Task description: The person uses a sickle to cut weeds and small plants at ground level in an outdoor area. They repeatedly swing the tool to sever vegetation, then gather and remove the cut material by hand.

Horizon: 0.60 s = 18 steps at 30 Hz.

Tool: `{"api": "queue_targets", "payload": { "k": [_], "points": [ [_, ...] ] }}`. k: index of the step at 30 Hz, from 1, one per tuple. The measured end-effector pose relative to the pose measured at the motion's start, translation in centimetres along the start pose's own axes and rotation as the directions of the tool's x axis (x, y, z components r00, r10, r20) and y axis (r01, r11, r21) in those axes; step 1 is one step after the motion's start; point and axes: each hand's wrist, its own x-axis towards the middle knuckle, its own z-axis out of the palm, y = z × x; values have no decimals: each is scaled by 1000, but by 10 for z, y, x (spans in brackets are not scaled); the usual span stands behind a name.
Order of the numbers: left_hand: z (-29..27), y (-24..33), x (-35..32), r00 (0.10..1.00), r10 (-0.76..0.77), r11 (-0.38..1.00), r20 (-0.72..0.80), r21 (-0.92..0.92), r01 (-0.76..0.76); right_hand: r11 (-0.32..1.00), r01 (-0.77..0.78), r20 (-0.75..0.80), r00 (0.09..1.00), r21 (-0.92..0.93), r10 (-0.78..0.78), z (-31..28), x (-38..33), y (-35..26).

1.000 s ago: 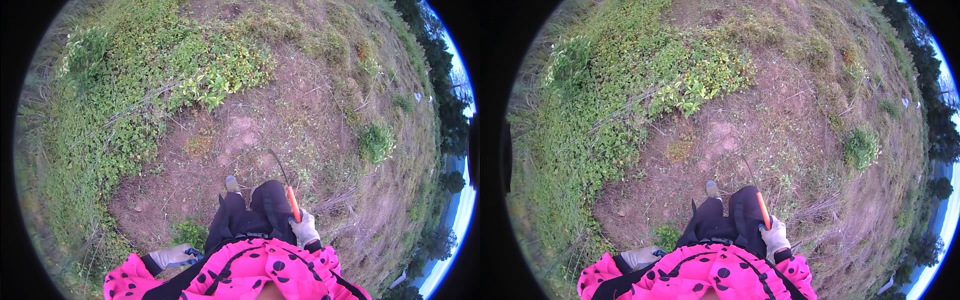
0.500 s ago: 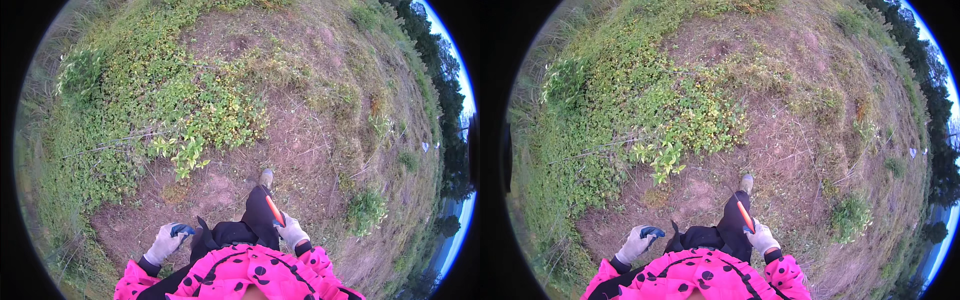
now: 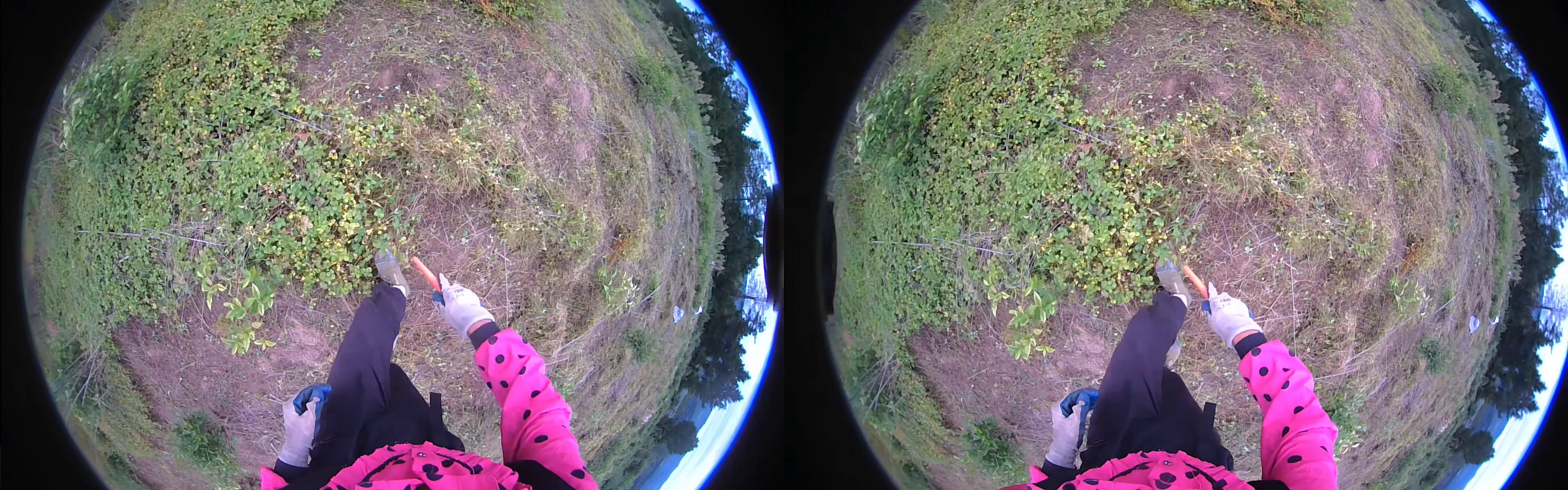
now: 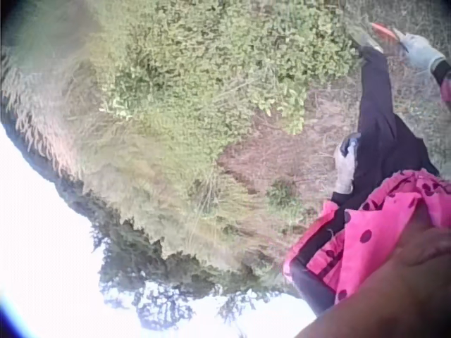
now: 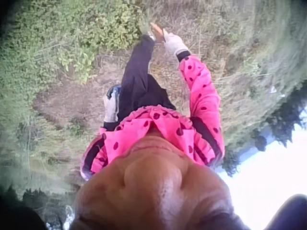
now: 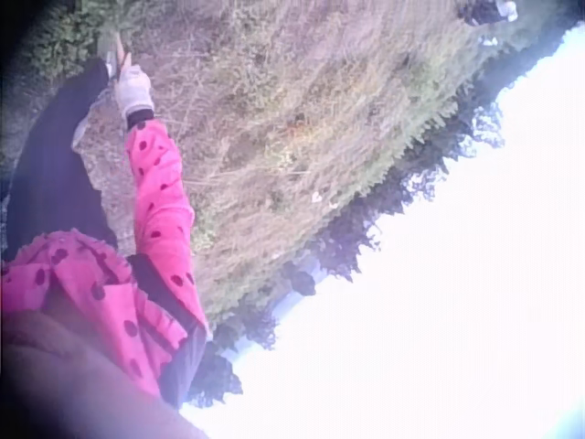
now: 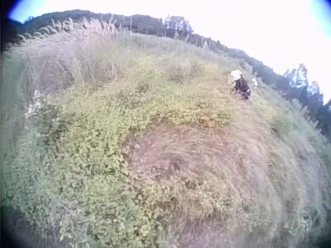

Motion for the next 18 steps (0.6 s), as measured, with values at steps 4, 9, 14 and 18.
{"api": "queue_targets", "payload": {
  "k": [4, 9, 14, 18],
  "points": [
    [44, -5, 59, 977, -140, 978, -161, -178, 111, 904, 251, 84, 968, -345, -237, -75, 162, -3],
    [115, 44, 114, 904, -332, 942, -267, -133, 307, 669, 251, -69, 908, -700, -413, -107, 317, 117],
    [140, 61, 135, 866, -459, 886, -197, -168, 432, 701, -374, -75, 905, -608, 418, -103, 209, 376],
    [173, 80, 143, 786, -528, 844, -322, -300, 444, 519, -758, 67, 540, -396, 839, -105, 124, 412]
  ]
}}
